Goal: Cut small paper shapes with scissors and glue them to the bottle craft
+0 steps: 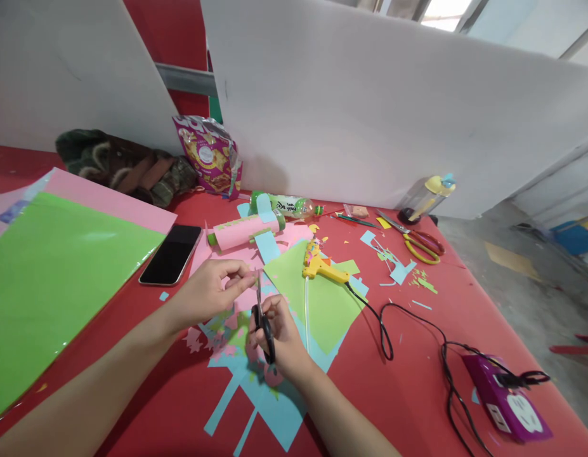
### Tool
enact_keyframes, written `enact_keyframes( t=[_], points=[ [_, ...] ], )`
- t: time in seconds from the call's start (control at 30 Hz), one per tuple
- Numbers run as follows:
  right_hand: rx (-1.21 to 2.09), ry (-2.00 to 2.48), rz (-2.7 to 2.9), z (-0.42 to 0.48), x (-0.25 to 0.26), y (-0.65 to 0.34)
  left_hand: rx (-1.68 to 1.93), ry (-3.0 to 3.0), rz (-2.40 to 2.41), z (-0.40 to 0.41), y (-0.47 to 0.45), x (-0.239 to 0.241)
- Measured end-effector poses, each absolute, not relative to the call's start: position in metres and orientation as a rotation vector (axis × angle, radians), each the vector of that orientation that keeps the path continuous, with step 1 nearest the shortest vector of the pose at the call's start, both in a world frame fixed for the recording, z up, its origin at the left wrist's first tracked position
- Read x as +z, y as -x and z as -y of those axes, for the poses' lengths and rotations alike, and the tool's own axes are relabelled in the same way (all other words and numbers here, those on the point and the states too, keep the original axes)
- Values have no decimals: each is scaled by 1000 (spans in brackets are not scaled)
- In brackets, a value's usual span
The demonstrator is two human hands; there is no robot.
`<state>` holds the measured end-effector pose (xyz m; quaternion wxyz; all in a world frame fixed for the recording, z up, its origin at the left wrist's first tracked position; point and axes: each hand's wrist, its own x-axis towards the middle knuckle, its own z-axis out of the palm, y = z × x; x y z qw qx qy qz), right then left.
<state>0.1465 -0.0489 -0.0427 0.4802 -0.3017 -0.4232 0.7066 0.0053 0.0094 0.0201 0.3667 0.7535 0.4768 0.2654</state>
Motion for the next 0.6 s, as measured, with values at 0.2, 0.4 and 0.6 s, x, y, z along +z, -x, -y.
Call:
enact_keyframes(
  t=[0.2,0.4,0.6],
  points=[
    [1741,722,1058,48,-45,-147,649,-1934,-1188,-10,-3,23],
    [1777,699,1026,50,-44,-145,642,-1929,-1188,-9,-3,24],
    [1782,686,1012,50,-44,-144,619,-1942,-1185,-10,-2,25]
  ],
)
